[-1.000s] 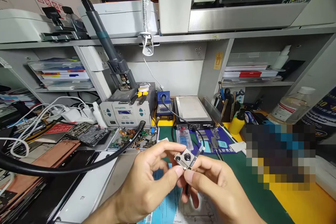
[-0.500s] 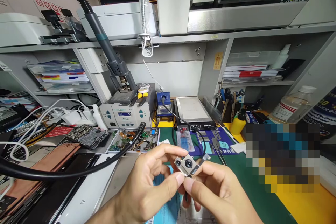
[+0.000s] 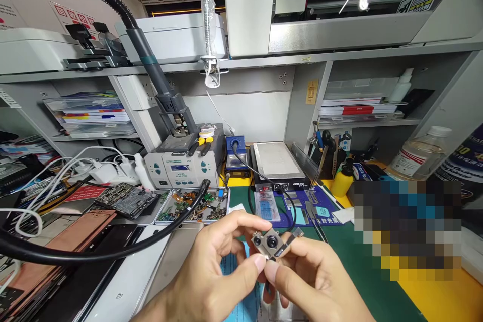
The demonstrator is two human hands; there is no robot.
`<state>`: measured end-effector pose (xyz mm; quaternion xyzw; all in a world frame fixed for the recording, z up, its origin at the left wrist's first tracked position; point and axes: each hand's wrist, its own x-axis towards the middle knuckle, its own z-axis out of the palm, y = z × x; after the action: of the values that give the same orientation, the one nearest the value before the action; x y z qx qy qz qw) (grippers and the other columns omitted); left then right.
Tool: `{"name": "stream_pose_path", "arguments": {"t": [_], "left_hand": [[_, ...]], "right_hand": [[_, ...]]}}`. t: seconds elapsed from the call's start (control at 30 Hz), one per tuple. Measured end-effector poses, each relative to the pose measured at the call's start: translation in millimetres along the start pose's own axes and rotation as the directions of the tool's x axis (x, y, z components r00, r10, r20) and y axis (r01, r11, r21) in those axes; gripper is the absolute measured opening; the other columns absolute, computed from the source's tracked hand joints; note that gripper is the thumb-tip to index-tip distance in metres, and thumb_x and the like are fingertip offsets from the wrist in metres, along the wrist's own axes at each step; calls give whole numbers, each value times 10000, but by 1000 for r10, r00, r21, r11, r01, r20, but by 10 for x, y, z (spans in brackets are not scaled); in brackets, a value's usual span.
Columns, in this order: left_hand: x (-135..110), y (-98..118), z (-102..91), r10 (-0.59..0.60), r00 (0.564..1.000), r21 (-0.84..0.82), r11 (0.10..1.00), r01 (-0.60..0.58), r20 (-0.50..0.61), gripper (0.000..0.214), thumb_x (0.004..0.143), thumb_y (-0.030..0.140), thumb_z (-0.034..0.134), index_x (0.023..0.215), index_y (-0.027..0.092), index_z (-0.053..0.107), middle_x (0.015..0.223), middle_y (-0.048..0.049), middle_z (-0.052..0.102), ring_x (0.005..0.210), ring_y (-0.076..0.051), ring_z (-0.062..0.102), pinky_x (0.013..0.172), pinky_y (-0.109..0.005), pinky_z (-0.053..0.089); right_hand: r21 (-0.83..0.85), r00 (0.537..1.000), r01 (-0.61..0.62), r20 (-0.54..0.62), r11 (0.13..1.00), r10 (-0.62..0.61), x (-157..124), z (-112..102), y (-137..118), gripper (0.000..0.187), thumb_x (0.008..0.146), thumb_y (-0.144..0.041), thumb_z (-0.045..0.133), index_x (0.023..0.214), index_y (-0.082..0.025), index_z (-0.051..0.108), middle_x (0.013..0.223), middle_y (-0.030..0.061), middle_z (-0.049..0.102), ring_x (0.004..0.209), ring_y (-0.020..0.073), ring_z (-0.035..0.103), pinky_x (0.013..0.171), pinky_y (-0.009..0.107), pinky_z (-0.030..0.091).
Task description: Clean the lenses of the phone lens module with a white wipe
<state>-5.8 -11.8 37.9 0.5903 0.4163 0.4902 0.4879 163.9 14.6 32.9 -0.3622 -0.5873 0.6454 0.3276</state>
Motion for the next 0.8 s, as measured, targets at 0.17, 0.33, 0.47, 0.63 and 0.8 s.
{"name": "stream_pose_path", "arguments": {"t": [0.17,0.33,0.47,0.63,0.8], "left_hand": [[-2,21,-2,-5,1000,82,997,5,-1,257,835,184,590,1090,201,626,905,-37,634,709,-151,605,627,-256,493],[11,16,-26,24,1000,202,979,-24,0,326,821,153,577,1133,226,640,982,-41,656,727,-148,630,641,-243,502],[6,20,-39,32,998,325,946,-11,-61,311,790,175,617,1083,260,677,878,7,662,620,-100,574,595,-201,489],[1,-68,-61,70,986,498,867,15,-152,193,753,247,668,945,256,679,709,47,636,478,-81,515,487,-185,454],[-80,-288,-95,224,969,764,642,-64,-107,149,739,286,692,871,265,627,647,67,621,425,-97,540,450,-194,484]], "right_hand": [[-33,1000,-5,-3,999,5,3,-11,24,257,746,-358,753,714,-137,625,582,14,598,551,139,507,546,242,387],[-12,999,14,32,1000,-14,25,-17,36,237,761,-318,722,683,-151,572,601,13,585,557,133,513,552,239,389],[53,998,11,61,999,-14,53,-19,24,223,755,-301,705,677,-158,552,579,-11,569,532,109,505,534,220,381],[92,996,-67,57,993,61,105,-31,67,277,730,-376,673,633,-177,505,478,-36,537,442,106,519,456,211,376],[67,986,-155,67,986,150,215,-79,144,134,700,-291,594,688,-165,552,527,-26,556,421,116,560,379,200,419]]}}
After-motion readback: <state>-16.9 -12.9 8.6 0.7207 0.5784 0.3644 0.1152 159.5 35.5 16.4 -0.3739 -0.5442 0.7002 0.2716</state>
